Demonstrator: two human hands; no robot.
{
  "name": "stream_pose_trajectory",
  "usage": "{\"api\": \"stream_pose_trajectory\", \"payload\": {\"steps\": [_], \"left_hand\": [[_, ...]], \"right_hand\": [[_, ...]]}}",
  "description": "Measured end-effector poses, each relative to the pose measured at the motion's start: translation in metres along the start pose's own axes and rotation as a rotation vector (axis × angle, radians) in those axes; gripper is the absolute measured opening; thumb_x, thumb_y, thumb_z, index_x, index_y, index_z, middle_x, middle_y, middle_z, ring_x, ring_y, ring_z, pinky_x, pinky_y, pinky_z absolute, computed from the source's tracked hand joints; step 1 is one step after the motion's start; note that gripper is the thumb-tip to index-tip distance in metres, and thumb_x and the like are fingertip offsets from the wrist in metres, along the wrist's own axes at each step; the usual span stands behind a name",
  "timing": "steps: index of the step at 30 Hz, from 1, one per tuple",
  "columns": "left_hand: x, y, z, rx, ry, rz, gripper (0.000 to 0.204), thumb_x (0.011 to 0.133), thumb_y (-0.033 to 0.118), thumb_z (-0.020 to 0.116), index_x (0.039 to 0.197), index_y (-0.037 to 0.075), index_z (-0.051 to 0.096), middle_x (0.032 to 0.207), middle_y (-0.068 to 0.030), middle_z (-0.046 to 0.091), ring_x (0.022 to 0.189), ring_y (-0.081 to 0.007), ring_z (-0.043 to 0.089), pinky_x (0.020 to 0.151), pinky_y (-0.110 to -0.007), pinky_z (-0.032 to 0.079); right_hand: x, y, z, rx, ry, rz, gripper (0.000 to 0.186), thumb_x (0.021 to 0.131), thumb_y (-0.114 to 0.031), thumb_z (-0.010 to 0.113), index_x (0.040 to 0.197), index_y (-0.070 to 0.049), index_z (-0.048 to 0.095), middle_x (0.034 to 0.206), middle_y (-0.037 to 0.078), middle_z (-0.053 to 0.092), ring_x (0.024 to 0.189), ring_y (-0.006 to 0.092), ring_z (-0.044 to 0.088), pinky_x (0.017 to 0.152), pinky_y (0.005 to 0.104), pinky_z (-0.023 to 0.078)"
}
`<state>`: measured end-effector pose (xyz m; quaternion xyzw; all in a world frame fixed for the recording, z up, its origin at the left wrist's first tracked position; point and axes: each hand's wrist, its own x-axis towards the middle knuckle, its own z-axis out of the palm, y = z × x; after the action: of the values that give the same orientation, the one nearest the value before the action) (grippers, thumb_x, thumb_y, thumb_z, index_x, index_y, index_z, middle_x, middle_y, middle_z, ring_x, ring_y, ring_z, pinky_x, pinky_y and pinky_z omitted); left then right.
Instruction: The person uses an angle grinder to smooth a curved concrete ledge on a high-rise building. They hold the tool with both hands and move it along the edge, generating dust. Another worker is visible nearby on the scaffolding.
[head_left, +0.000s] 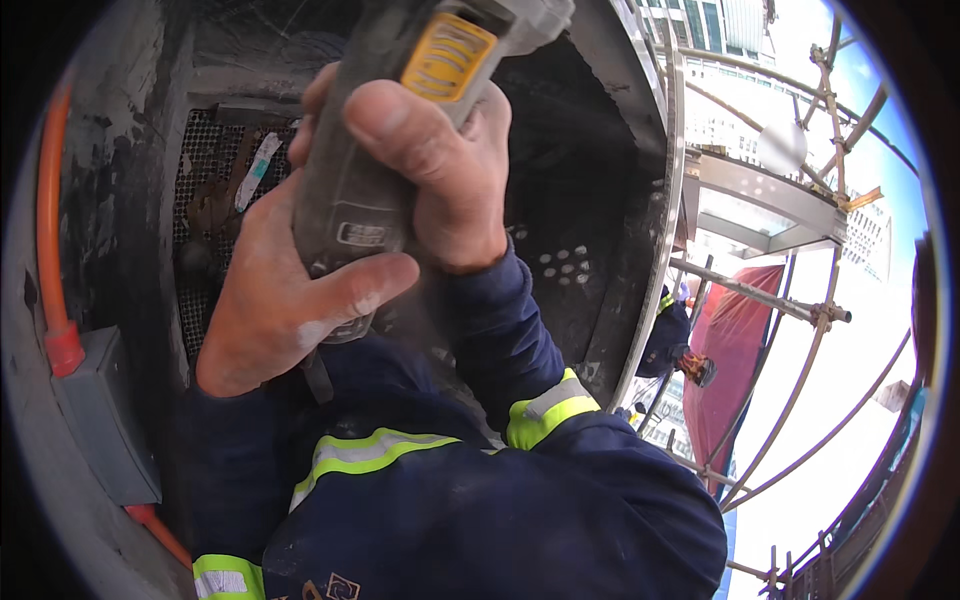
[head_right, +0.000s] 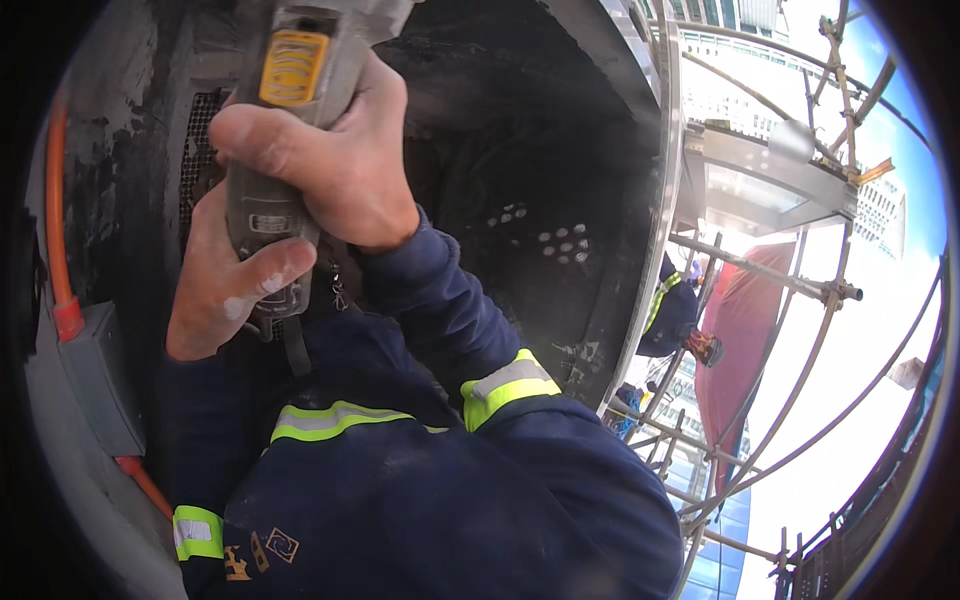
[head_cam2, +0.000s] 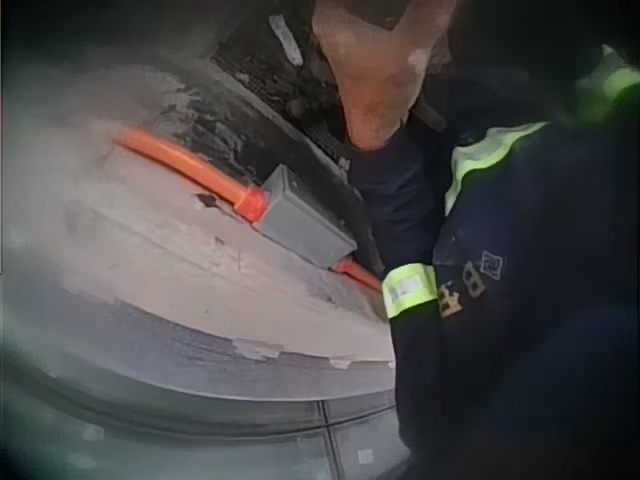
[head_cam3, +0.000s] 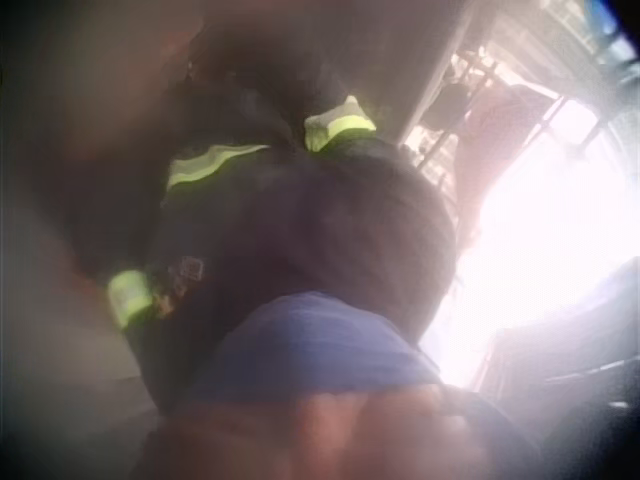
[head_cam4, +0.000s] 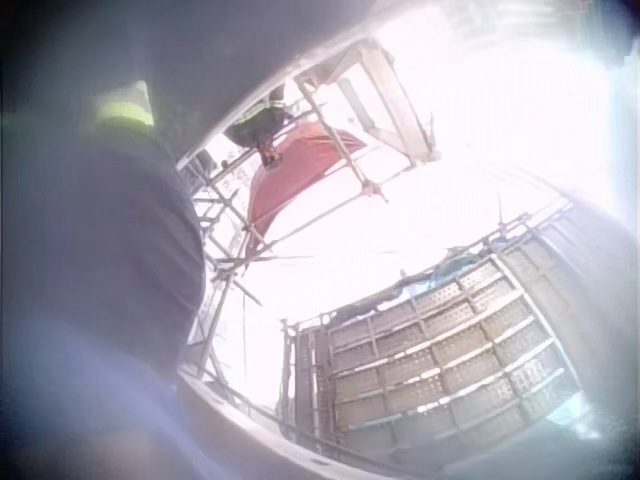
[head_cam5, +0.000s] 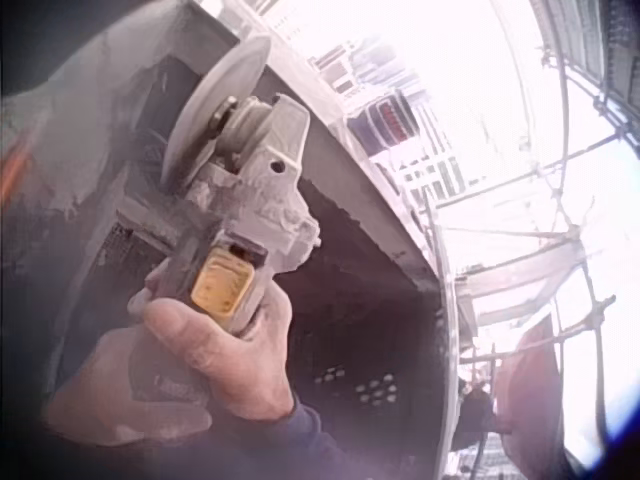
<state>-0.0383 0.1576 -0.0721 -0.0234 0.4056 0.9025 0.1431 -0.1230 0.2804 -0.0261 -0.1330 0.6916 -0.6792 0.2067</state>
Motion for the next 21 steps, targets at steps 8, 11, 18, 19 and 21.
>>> {"api": "stream_pose_trajectory", "payload": {"steps": [8,11,18,19,21], "left_hand": [[-0.032,-0.080,-0.021,0.201,0.315,-0.103,0.079,0.072,0.007,0.082,0.137,-0.002,0.039,0.118,-0.0134,0.058,0.105,-0.0183,0.061,0.091,-0.031,0.054],[-0.024,-0.093,0.017,0.265,0.307,-0.142,0.075,0.073,0.003,0.080,0.136,-0.003,0.039,0.120,-0.0135,0.057,0.106,-0.0183,0.061,0.091,-0.031,0.054],[0.043,-0.151,0.112,0.565,0.125,-0.044,0.057,0.074,0.004,0.084,0.122,-0.003,0.055,0.112,-0.0092,0.063,0.099,-0.0167,0.063,0.086,-0.031,0.052],[0.052,-0.165,0.104,0.867,0.031,0.098,0.052,0.075,0.005,0.083,0.120,-0.003,0.057,0.103,-0.0078,0.066,0.093,-0.0165,0.064,0.083,-0.031,0.052],[0.078,-0.162,0.149,0.713,0.077,-0.089,0.051,0.077,0.006,0.081,0.120,-0.002,0.056,0.094,-0.0067,0.067,0.086,-0.0167,0.066,0.077,-0.031,0.053]], "right_hand": [[-0.022,0.031,-0.019,0.185,0.175,-0.187,0.081,0.056,-0.018,0.091,0.122,0.011,0.055,0.109,0.015,0.067,0.101,0.0227,0.063,0.092,0.0342,0.051],[-0.051,0.030,-0.051,0.254,0.220,-0.065,0.081,0.058,-0.021,0.093,0.123,0.010,0.057,0.110,0.014,0.068,0.100,0.0212,0.063,0.092,0.0338,0.051],[-0.119,0.062,-0.174,0.193,0.236,-0.012,0.085,0.065,-0.030,0.091,0.129,0.011,0.052,0.114,0.018,0.067,0.105,0.0226,0.063,0.097,0.0350,0.049],[-0.131,0.056,-0.197,0.117,0.205,0.029,0.086,0.067,-0.031,0.090,0.130,0.012,0.052,0.114,0.021,0.068,0.106,0.0253,0.064,0.096,0.0363,0.050],[-0.168,0.042,-0.240,0.025,0.221,0.077,0.088,0.071,-0.034,0.087,0.132,0.015,0.048,0.120,0.032,0.066,0.113,0.0354,0.066,0.098,0.0401,0.052]]}}
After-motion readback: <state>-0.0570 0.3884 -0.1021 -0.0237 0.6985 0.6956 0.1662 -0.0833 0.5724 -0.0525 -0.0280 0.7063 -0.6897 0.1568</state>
